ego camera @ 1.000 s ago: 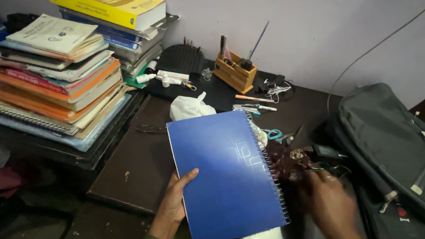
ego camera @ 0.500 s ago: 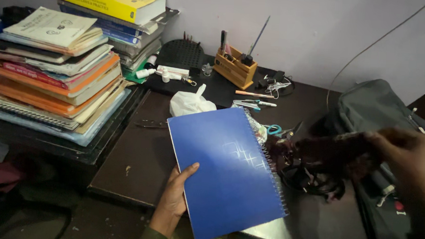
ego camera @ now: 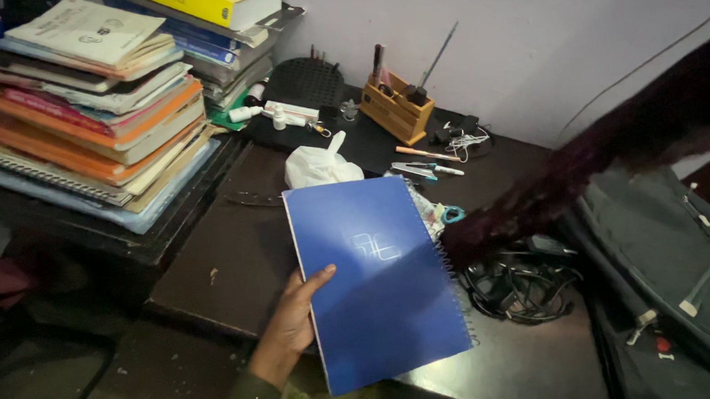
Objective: The person organizes a cluttered desk by stacking books and notebooks, then wipes the desk surface and a backpack with a cloth. The person also plugs a power adapter into a wall socket and wipes the adapter and a laptop sleeve.
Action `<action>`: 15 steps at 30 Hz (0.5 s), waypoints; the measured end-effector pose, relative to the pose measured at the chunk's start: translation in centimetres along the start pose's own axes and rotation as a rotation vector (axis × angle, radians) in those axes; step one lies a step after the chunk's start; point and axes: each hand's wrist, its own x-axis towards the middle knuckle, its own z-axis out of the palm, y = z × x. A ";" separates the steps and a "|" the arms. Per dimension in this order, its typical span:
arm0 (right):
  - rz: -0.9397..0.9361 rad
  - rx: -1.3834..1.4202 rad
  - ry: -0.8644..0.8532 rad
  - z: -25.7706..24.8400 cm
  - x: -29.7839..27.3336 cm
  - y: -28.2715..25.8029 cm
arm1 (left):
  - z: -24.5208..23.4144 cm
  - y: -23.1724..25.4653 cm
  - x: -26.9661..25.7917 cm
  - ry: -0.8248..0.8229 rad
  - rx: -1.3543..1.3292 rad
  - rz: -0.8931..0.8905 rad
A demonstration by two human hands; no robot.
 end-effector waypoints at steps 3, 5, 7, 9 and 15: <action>-0.049 -0.027 -0.040 0.7 0.7 -2.0 | -0.2 0.0 0.2 -0.031 0.023 -0.029; -0.073 -0.044 -0.068 1.3 0.7 -2.9 | -0.3 -0.2 0.3 -0.079 0.004 0.000; -0.091 -0.062 -0.098 2.1 0.4 -3.8 | -0.4 -0.4 0.3 -0.096 -0.010 -0.004; -0.109 -0.079 -0.128 3.0 0.0 -4.9 | -0.4 -0.4 0.6 -0.083 -0.023 -0.034; -0.166 -0.105 -0.241 6.4 -1.1 -9.0 | -0.2 -0.4 0.6 -0.183 -0.103 0.028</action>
